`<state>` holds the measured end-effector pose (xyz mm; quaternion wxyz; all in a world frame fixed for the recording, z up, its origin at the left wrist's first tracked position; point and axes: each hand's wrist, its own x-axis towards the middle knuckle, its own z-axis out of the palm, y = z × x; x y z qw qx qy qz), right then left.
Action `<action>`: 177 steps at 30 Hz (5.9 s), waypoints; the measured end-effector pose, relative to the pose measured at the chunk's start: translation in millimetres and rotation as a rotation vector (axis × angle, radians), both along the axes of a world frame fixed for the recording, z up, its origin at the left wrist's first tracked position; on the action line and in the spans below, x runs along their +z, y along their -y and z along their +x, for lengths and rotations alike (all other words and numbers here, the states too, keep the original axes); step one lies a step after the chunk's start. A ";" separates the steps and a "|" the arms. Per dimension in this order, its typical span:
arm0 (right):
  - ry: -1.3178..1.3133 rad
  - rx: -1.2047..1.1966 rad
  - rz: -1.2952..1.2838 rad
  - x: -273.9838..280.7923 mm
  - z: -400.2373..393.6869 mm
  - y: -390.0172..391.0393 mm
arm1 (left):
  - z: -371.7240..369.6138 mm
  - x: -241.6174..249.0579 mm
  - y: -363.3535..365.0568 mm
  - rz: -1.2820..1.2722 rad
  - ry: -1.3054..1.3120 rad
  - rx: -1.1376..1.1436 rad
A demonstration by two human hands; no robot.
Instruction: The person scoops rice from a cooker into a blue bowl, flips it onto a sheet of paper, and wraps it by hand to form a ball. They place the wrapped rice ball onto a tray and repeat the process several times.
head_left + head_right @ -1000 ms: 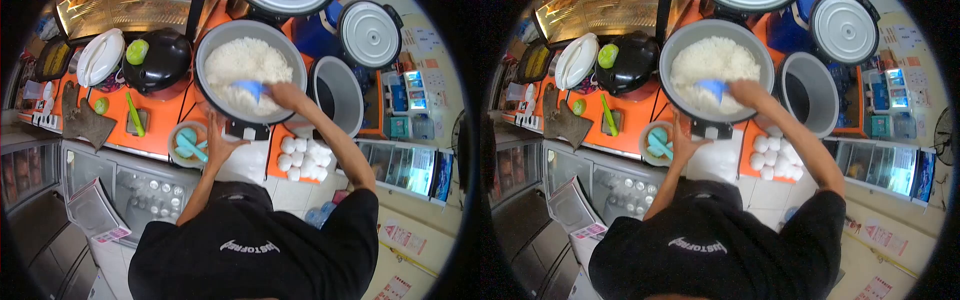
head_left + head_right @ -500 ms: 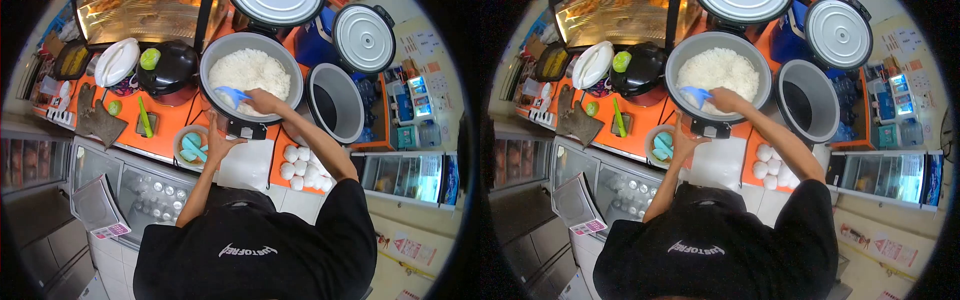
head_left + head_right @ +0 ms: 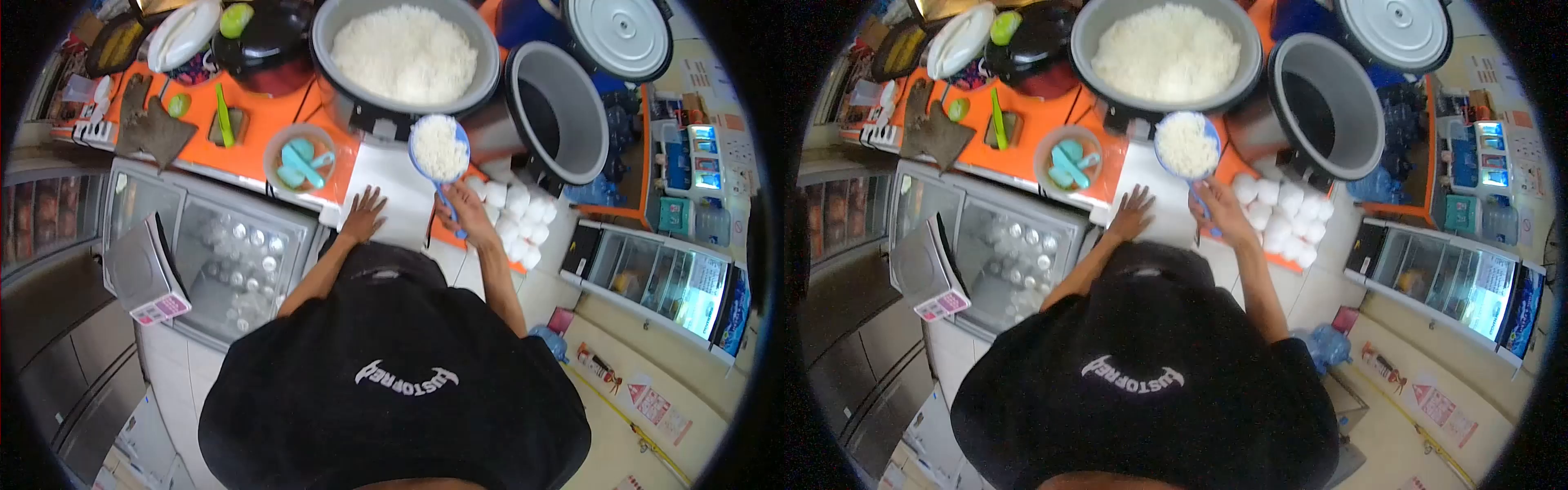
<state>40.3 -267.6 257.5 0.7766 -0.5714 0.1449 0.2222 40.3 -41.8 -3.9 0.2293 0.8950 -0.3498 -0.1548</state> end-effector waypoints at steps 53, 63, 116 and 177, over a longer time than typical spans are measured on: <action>0.757 0.355 -1.145 -249.2 54.4 46.0 | 79.7 21.6 -0.7 -0.834 -0.641 0.495; 0.741 0.308 -1.414 -232.3 29.4 29.4 | 86.8 -7.8 -12.4 -0.973 -0.446 0.604; 0.372 0.237 -1.297 -185.3 -47.9 -27.8 | 67.3 32.5 23.2 0.075 -0.227 -0.108; 0.202 0.790 -1.106 -257.4 3.5 -0.9 | 78.3 -18.1 -0.7 -0.004 -0.517 0.028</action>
